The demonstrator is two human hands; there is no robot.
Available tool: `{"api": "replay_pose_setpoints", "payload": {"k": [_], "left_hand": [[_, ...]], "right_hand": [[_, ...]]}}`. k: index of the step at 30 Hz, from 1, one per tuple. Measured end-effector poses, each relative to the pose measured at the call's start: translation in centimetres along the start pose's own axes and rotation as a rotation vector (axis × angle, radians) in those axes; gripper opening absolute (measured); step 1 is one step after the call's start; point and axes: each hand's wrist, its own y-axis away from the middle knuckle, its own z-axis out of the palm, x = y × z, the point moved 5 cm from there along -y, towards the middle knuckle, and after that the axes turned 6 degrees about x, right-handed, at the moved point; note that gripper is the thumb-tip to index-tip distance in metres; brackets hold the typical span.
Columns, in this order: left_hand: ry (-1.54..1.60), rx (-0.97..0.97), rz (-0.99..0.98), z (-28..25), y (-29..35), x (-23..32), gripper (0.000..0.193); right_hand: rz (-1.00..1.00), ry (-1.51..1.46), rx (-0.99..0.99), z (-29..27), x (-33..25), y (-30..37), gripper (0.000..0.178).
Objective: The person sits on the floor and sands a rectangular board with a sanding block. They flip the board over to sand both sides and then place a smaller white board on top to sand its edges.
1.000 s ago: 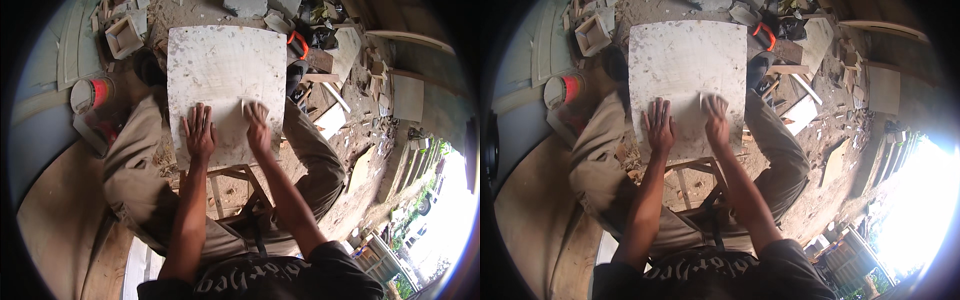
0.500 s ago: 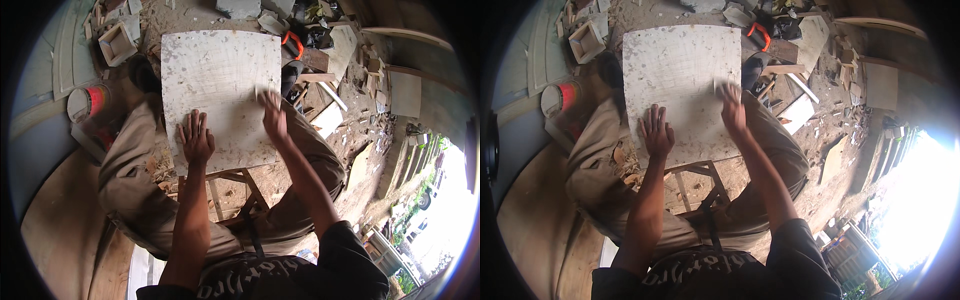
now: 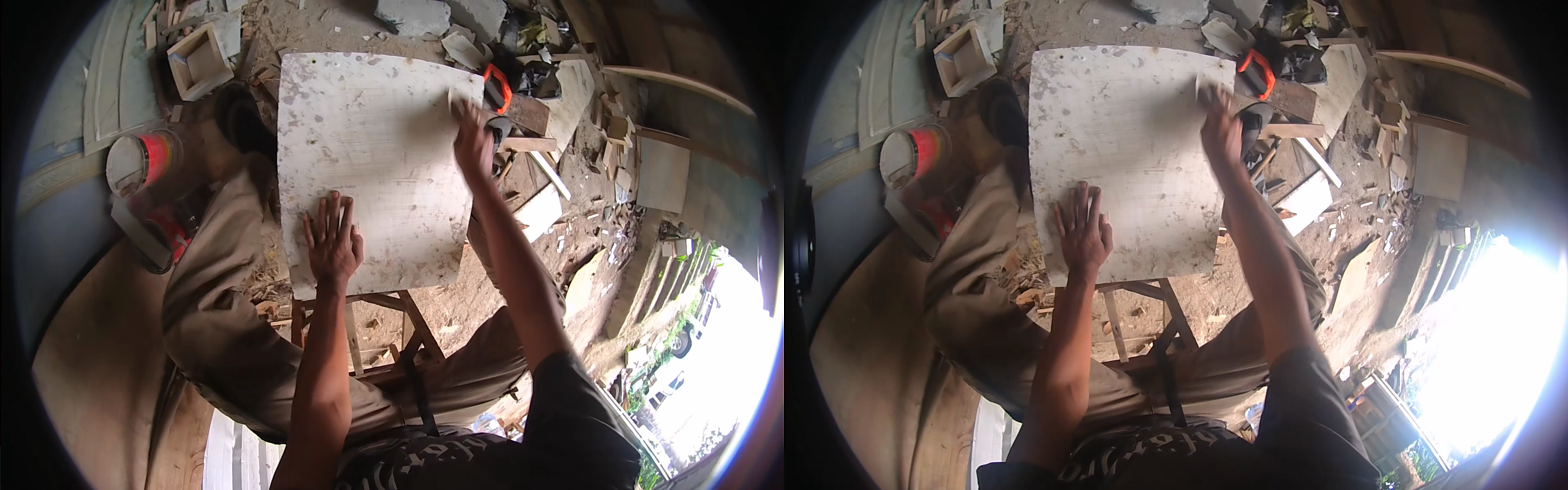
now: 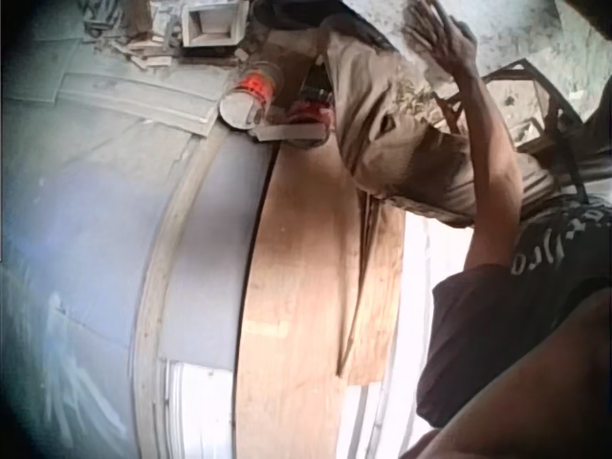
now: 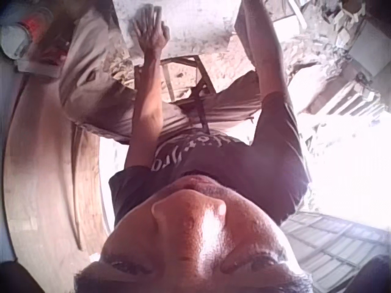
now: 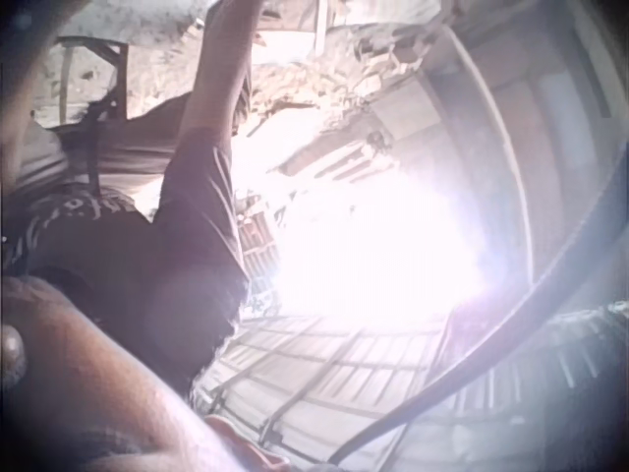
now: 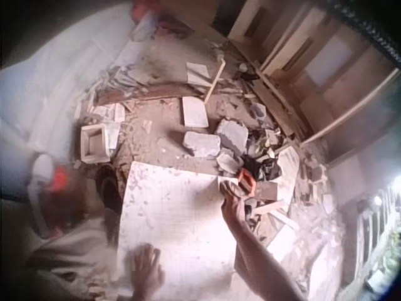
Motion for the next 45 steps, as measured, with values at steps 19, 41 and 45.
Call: {"api": "replay_pose_setpoints", "payload": {"k": [19, 41, 45], "left_hand": [[0.070, 0.017, -0.036, -1.4, 2.2, 0.5, 0.056], [0.059, 0.011, -0.041, 0.0, 0.5, -0.8, 0.061], [0.042, 0.033, -0.024, -0.2, 0.0, -0.4, 0.061]], "right_hand": [[0.188, -0.434, -0.182, -7.7, -11.5, 24.7, 0.052], [0.224, -0.557, -0.349, -5.4, -13.5, 27.4, 0.073], [0.020, -0.356, -0.144, -3.7, -12.9, 21.8, 0.074]]}}
